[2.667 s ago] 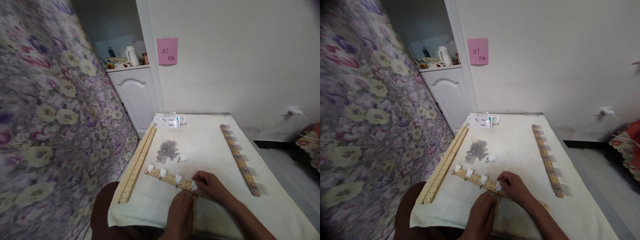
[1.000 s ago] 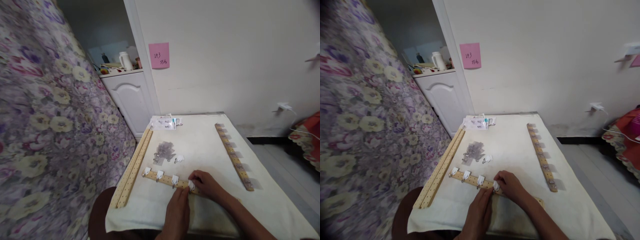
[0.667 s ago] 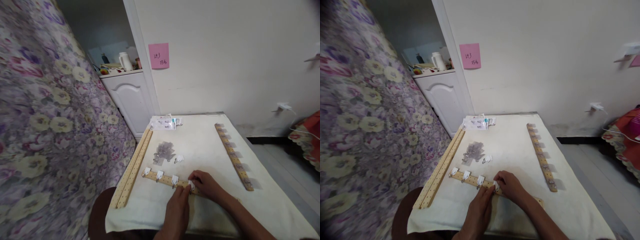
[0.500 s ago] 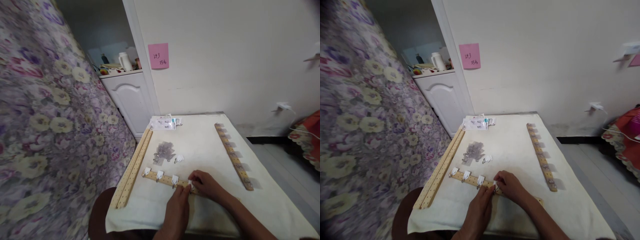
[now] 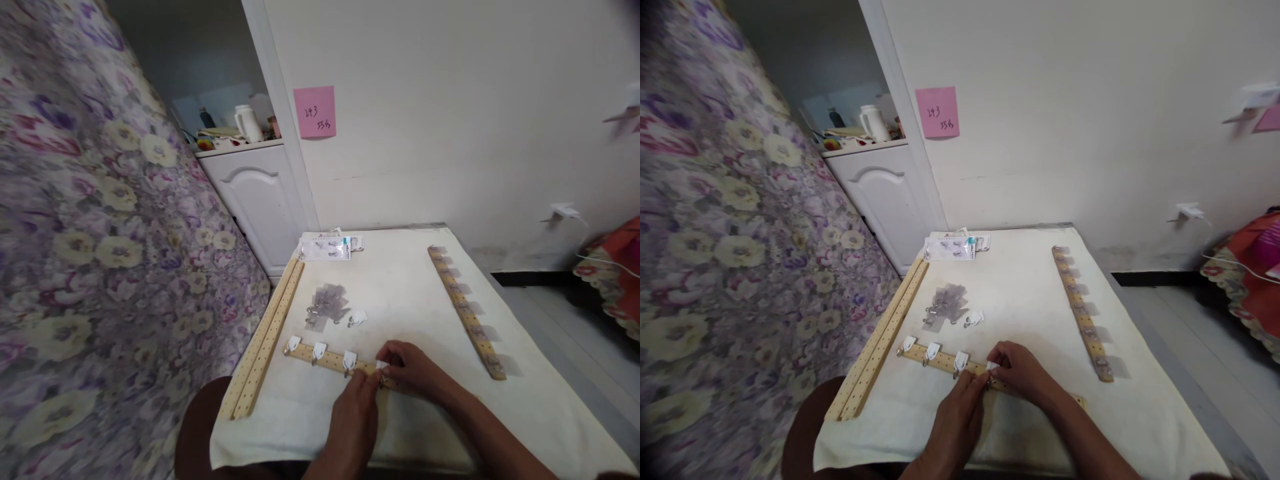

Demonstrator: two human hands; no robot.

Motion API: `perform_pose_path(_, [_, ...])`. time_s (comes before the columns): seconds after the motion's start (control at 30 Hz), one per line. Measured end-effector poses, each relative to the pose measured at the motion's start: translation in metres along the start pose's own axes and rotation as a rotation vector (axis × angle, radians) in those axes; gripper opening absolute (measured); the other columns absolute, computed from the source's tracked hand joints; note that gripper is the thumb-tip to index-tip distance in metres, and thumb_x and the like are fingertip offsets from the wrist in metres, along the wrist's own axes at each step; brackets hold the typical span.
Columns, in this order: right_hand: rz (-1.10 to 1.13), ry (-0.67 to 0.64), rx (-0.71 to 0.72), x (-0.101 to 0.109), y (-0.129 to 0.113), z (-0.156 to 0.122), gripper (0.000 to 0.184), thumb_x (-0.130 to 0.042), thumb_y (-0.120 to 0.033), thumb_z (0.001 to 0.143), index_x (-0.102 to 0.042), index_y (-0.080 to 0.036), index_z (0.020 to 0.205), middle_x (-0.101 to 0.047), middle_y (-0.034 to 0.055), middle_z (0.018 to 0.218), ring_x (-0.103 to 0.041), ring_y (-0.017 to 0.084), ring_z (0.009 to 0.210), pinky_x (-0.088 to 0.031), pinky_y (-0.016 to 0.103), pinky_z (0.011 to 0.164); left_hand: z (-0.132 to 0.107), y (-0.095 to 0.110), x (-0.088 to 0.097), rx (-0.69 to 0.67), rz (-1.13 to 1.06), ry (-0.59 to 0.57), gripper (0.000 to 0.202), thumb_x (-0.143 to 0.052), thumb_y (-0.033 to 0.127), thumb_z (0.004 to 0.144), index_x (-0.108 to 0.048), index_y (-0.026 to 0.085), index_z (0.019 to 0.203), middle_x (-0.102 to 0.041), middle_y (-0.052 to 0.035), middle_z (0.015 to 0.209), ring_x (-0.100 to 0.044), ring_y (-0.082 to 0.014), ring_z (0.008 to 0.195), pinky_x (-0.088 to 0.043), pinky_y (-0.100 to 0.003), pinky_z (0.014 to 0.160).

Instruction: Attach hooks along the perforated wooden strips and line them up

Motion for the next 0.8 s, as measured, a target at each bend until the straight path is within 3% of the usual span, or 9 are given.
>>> perform_pose_path(0.3, [0.036,0.017,0.034,0.001,0.003,0.0,0.016,-0.062,-0.014,0.065,-0.067,-0.017,0.08,-0.063,0.0,0.07,-0.053,0.013,0.063,-0.04,0.024,0.057,-0.002,-0.002,0.001,-0.048,-0.058,0.071,0.048,-0.036,0.005,0.081,-0.053,0.026,0.121,-0.057,-0.0049,0.094,-0.059,-0.0162,0.082,-0.051,-0.025,0.071])
perform_pose_path(0.37, [0.074,0.042,0.039,0.011,0.0,-0.002,0.02,-0.063,-0.019,0.067,-0.067,-0.017,0.086,-0.065,0.0014,0.074,-0.056,0.015,0.063,-0.044,0.026,0.058,-0.003,-0.003,0.0,-0.085,-0.093,0.081,0.047,-0.036,0.006,0.083,-0.051,0.025,0.123,-0.058,-0.0062,0.096,-0.059,-0.0168,0.084,-0.051,-0.026,0.073])
perform_pose_path(0.47, [0.094,0.149,0.038,0.043,-0.009,-0.008,0.024,-0.055,-0.03,0.078,-0.065,-0.017,0.096,-0.063,0.0022,0.076,-0.057,0.016,0.063,-0.046,0.029,0.061,-0.005,-0.002,0.004,-0.148,-0.178,0.116,0.045,-0.037,0.009,0.086,-0.046,0.022,0.128,-0.058,-0.0089,0.107,-0.058,-0.0178,0.096,-0.049,-0.029,0.084])
perform_pose_path(0.53, [0.097,0.265,0.05,0.071,-0.016,-0.014,0.026,-0.051,-0.035,0.081,-0.062,-0.018,0.097,-0.062,0.002,0.079,-0.056,0.016,0.07,-0.046,0.029,0.065,-0.005,-0.001,0.013,-0.153,-0.21,0.138,0.04,-0.038,0.011,0.088,-0.049,0.023,0.125,-0.059,-0.0081,0.109,-0.057,-0.018,0.1,-0.048,-0.029,0.087])
perform_pose_path(0.63, [0.182,0.461,0.028,0.107,-0.021,-0.024,0.027,-0.054,-0.038,0.078,-0.061,-0.018,0.095,-0.061,0.0013,0.077,-0.054,0.015,0.066,-0.046,0.027,0.06,0.003,-0.002,0.04,-0.109,-0.181,0.171,0.026,-0.04,0.018,0.089,-0.058,0.024,0.108,-0.061,-0.0044,0.097,-0.058,-0.0176,0.092,-0.048,-0.028,0.08])
perform_pose_path(0.7, [0.215,0.533,0.021,0.119,-0.021,-0.029,0.028,-0.056,-0.038,0.076,-0.061,-0.018,0.094,-0.062,0.0017,0.076,-0.053,0.014,0.063,-0.045,0.026,0.058,0.014,-0.006,0.064,-0.034,-0.113,0.222,0.02,-0.041,0.022,0.09,-0.06,0.023,0.095,-0.061,-0.0023,0.088,-0.058,-0.0168,0.086,-0.047,-0.027,0.076])
perform_pose_path(0.8, [0.238,0.56,0.028,0.122,-0.02,-0.031,0.026,-0.057,-0.037,0.074,-0.062,-0.018,0.09,-0.063,0.0024,0.075,-0.052,0.014,0.061,-0.044,0.027,0.056,0.038,-0.014,0.09,0.059,0.119,0.263,0.025,-0.036,0.018,0.089,-0.058,0.021,0.101,-0.061,-0.0025,0.092,-0.058,-0.0155,0.085,-0.046,-0.027,0.075])
Point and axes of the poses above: each hand's wrist, its own z-axis towards the middle knuckle, its own x-axis out of the back of the hand, y = z × x, the point moved 4 cm from there along z, towards the middle knuckle
